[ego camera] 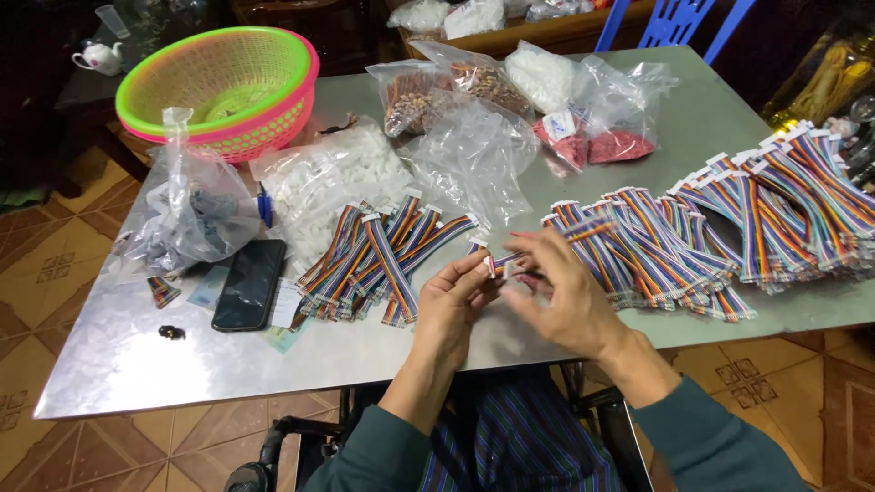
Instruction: Bundling multi-colored ribbon cables using small red plastic ties at a workspace
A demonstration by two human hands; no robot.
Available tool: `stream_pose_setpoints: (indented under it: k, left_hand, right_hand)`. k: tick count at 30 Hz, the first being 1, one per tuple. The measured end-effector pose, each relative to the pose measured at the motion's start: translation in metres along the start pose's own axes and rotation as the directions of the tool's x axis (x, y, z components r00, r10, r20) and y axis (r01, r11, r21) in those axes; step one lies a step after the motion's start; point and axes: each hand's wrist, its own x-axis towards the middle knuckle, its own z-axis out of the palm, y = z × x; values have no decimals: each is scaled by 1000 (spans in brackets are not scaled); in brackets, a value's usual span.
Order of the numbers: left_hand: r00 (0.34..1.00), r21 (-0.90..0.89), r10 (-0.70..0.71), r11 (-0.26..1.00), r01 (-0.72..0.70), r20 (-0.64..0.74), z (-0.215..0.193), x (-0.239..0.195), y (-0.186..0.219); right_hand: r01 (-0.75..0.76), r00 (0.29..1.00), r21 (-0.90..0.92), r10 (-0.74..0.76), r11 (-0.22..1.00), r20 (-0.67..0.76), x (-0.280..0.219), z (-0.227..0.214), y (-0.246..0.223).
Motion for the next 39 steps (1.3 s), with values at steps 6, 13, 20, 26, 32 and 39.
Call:
stream_pose_setpoints:
  k: [6, 13, 20, 26, 32, 39]
  left_hand:
    - [999, 115, 31, 993, -32, 13, 11, -9, 4]
    - [999, 195, 37, 980, -40, 16, 15, -12, -1]
    - [996, 341, 87, 936, -87, 13, 20, -15, 4]
    - [994, 253, 100, 963, -88, -34, 15, -7, -6]
    - [991, 305, 114, 948, -87, -72, 13, -8, -5]
    - [992, 202, 123, 972, -119, -9, 17, -12, 23]
  right_hand:
    - [-45, 991, -198, 68, 979, 111, -1, -4, 22]
    - [-30, 980, -276, 83, 961, 183, -4, 8, 35]
    - [-97, 982, -299, 141, 949, 127, -6, 17, 35]
    - [-118, 975, -313, 170, 942, 142, -4, 7, 29]
    - [-75, 989, -363, 116, 929, 92, -7, 27, 27]
    - [76, 997, -471, -77, 879, 18, 6, -17, 0]
